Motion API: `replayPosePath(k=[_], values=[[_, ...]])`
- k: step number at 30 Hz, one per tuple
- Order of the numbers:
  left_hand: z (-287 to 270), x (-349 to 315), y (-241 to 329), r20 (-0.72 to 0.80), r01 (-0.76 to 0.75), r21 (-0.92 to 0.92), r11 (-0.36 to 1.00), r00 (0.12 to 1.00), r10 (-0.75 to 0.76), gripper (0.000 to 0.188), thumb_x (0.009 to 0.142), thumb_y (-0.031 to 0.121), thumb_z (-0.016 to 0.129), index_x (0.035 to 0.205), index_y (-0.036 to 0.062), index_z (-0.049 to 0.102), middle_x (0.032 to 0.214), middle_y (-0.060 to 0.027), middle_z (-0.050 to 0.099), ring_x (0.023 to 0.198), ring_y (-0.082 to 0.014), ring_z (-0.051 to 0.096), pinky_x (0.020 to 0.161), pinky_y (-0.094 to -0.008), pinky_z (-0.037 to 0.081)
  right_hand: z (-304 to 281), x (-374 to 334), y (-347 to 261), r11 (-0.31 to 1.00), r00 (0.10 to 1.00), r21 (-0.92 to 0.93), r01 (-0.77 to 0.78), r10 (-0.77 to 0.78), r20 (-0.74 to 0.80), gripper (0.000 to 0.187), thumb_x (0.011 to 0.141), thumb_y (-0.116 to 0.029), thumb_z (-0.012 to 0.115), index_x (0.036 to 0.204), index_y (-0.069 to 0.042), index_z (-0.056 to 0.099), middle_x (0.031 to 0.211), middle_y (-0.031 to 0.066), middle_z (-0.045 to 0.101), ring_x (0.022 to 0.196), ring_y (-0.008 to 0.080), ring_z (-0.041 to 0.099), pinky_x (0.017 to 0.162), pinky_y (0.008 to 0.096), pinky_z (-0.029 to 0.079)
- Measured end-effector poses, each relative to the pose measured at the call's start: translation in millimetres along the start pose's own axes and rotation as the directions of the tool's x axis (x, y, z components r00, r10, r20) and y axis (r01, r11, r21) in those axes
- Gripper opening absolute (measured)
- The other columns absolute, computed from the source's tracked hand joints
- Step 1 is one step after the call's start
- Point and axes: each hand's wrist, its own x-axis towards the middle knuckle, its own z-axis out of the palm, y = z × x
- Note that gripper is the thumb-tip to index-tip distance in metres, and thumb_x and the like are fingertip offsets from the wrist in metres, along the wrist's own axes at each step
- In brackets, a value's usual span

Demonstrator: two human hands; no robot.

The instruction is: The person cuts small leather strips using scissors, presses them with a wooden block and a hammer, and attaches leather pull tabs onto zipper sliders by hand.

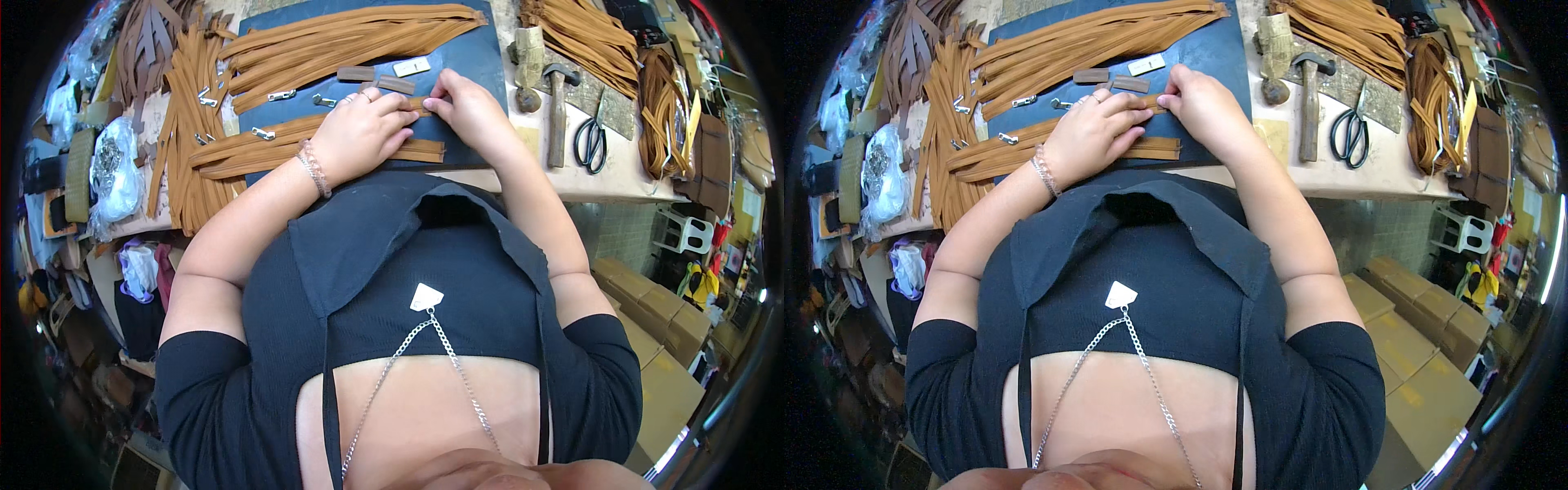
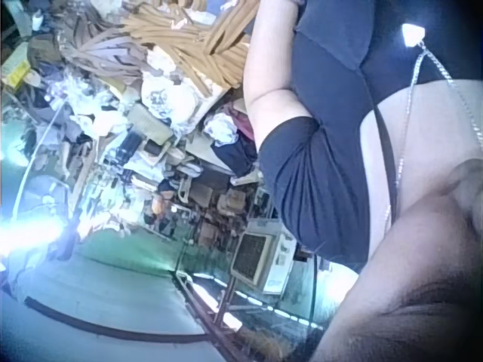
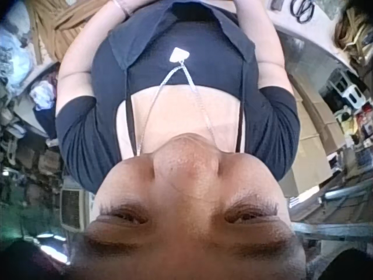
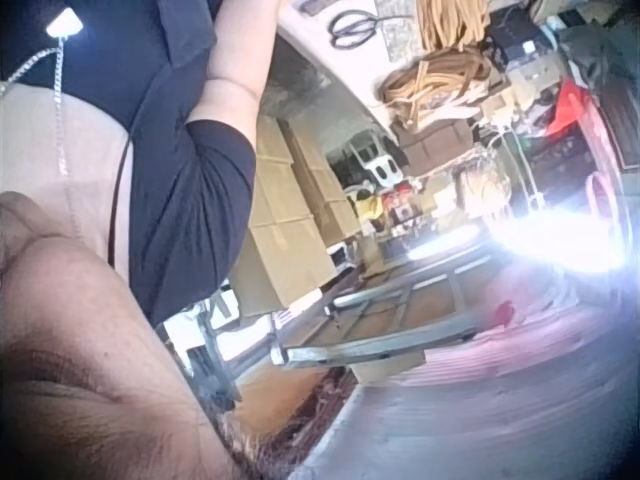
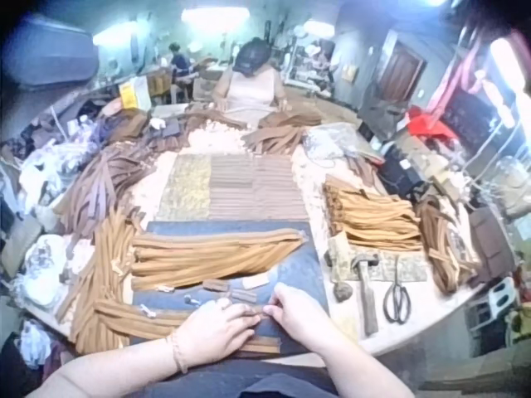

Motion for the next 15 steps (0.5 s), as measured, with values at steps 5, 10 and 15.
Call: replayPosePath(k=[5,10,15], values=[[10,23,4,-0.151,0.101,0.082,0.991,0.985,-0.088,0.021,0.088,0.024,0.071,0.105,0.0116,0.069,0.106,-0.0031,0.064,0.100,-0.0257,0.059,0.088,-0.0387,0.049,7,-9,14,0.948,0.999,0.317,-0.033,0.039,-0.014,0.018,0.088,-0.004,0.071,0.105,-0.001,0.066,0.094,0.0126,0.070,0.091,0.0220,0.069,0.083,0.0320,0.054],[9,22,-3,-0.269,0.066,0.085,0.994,0.962,-0.041,0.015,0.087,0.020,0.070,0.099,0.0126,0.068,0.100,-0.0045,0.062,0.097,-0.0262,0.058,0.088,-0.0384,0.047,-1,-31,20,0.972,0.990,0.215,0.098,-0.074,-0.117,0.014,0.085,0.001,0.070,0.099,-0.002,0.069,0.095,0.0101,0.069,0.091,0.0227,0.067,0.083,0.0338,0.053],[6,10,4,-0.167,-0.001,0.106,0.994,0.986,0.019,0.008,0.084,0.013,0.068,0.089,0.0104,0.062,0.093,-0.0052,0.058,0.090,-0.0272,0.057,0.079,-0.0394,0.049,-4,-42,12,0.894,0.881,-0.208,0.396,-0.434,-0.189,0.011,0.078,-0.005,0.073,0.088,-0.007,0.070,0.098,0.0063,0.065,0.097,0.0285,0.060,0.086,0.0398,0.050]])
